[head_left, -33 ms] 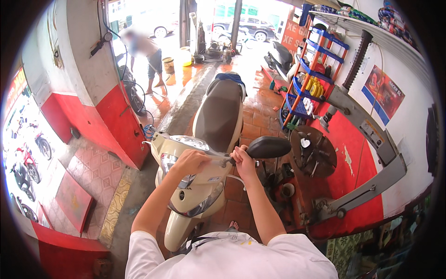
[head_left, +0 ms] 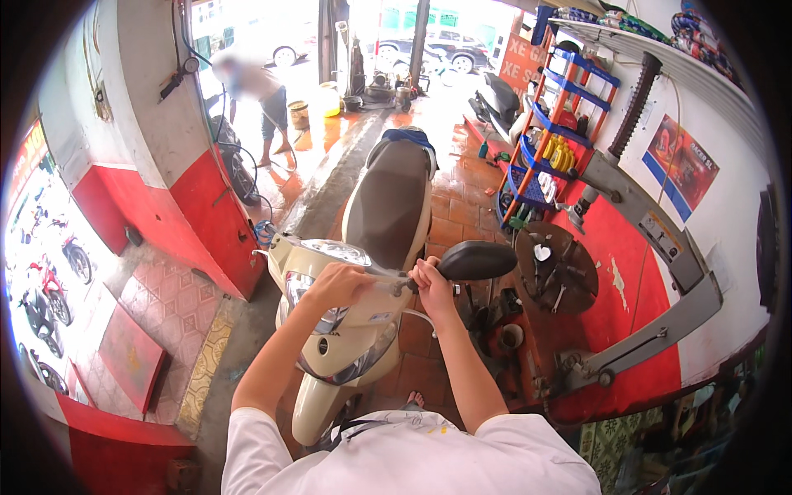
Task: The person uses a wrench to tighten or adjust the side mirrors on the handlebars of a motorcycle, then moves the mirror by hand to set its position.
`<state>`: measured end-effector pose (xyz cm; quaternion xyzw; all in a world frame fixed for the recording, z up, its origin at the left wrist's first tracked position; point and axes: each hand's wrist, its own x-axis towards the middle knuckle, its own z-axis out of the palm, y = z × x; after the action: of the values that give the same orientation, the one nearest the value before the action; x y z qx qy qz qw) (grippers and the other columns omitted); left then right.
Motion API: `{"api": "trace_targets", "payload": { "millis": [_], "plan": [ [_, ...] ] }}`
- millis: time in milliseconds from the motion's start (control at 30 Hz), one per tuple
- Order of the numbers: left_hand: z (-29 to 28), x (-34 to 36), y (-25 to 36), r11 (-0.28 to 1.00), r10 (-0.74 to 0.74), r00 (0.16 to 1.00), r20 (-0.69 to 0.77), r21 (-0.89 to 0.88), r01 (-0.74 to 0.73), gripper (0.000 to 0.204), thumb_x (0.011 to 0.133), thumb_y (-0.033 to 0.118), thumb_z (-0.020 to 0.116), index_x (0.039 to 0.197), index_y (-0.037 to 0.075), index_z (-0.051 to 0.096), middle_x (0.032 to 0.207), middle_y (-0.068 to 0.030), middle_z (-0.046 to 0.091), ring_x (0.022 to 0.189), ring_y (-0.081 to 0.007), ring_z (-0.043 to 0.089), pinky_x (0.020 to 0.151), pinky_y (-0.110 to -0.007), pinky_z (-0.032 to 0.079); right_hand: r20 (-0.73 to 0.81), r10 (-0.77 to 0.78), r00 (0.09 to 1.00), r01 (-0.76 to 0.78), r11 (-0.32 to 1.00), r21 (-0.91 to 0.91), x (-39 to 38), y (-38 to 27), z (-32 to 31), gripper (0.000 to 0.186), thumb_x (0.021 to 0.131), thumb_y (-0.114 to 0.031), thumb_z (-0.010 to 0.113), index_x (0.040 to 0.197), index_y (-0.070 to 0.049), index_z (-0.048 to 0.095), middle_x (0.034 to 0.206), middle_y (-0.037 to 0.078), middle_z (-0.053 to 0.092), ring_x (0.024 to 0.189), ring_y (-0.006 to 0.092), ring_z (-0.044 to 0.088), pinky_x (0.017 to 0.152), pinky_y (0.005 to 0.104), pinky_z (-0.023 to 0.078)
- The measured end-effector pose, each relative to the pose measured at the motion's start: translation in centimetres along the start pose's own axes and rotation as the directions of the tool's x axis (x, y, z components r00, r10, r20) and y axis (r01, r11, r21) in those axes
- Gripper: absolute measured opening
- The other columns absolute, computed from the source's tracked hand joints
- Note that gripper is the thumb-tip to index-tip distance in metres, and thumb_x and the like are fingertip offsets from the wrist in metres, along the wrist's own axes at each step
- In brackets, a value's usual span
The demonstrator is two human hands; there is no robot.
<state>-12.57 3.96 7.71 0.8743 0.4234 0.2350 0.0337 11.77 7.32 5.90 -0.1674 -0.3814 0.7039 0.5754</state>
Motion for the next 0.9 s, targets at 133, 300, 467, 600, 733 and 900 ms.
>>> {"api": "trace_targets", "payload": {
  "millis": [133,300,467,600,733,900],
  "plan": [
    [0.6,-0.1,0.2,0.998,-0.029,0.999,0.019,0.054,0.028,0.021,0.088,0.019,0.065,0.103,0.009,0.074,0.078,-0.0111,0.066,0.071,-0.0328,0.066,0.063,-0.045,0.051,-0.013,-0.006,1.000,0.006,0.999,0.038,0.0,0.1,0.0,0.041,0.093,-0.006,0.064,0.066,-0.017,0.035,0.061,-0.007,0.031,0.058,0.0079,0.034,0.070,0.0281,0.037],
    [4.6,-3.3,4.0,0.951,-0.268,0.953,-0.142,-0.200,0.237,0.021,0.091,0.018,0.064,0.104,0.004,0.073,0.071,-0.0173,0.064,0.066,-0.0346,0.065,0.061,-0.044,0.050,-0.013,-0.022,1.000,0.022,0.999,0.044,0.1,0.3,0.0,0.041,0.093,-0.006,0.063,0.066,-0.017,0.035,0.061,-0.007,0.031,0.058,0.0078,0.034,0.071,0.0282,0.037],
    [7.9,-3.5,10.6,0.763,-0.608,0.770,-0.193,-0.408,0.501,0.023,0.092,0.017,0.063,0.105,0.000,0.071,0.069,-0.0217,0.062,0.062,-0.0362,0.063,0.058,-0.040,0.047,-0.014,-0.015,1.000,0.016,0.999,0.048,0.0,0.3,-0.1,0.040,0.093,-0.007,0.063,0.066,-0.017,0.035,0.060,-0.007,0.030,0.058,0.0080,0.034,0.072,0.0288,0.037],
    [6.5,-3.7,12.0,0.698,-0.691,0.695,-0.198,-0.432,0.571,0.022,0.093,0.018,0.063,0.105,0.001,0.071,0.070,-0.0207,0.062,0.063,-0.0370,0.062,0.059,-0.041,0.047,0.001,-0.017,1.000,0.017,1.000,0.019,-0.1,0.2,-0.6,0.040,0.094,-0.008,0.062,0.066,-0.016,0.035,0.061,-0.007,0.029,0.059,0.0078,0.035,0.075,0.0295,0.038],
    [2.9,-4.3,8.5,0.854,-0.514,0.803,-0.300,-0.093,0.512,0.021,0.093,0.021,0.063,0.108,0.010,0.073,0.079,-0.0144,0.066,0.072,-0.0339,0.064,0.065,-0.043,0.047,0.005,-0.025,1.000,0.025,0.999,0.025,-0.1,0.1,0.1,0.040,0.094,-0.008,0.063,0.066,-0.016,0.036,0.061,-0.007,0.030,0.059,0.0079,0.035,0.074,0.0296,0.038],
    [1.2,-2.5,4.5,0.926,-0.322,0.937,-0.138,0.159,0.342,0.023,0.092,0.022,0.063,0.112,0.020,0.073,0.089,-0.0050,0.067,0.088,-0.0247,0.063,0.077,-0.042,0.041,-0.008,-0.007,1.000,0.008,0.999,0.050,0.0,0.1,0.1,0.039,0.093,-0.006,0.063,0.066,-0.016,0.038,0.061,-0.007,0.031,0.059,0.0078,0.036,0.071,0.0278,0.039]
  ]
}}
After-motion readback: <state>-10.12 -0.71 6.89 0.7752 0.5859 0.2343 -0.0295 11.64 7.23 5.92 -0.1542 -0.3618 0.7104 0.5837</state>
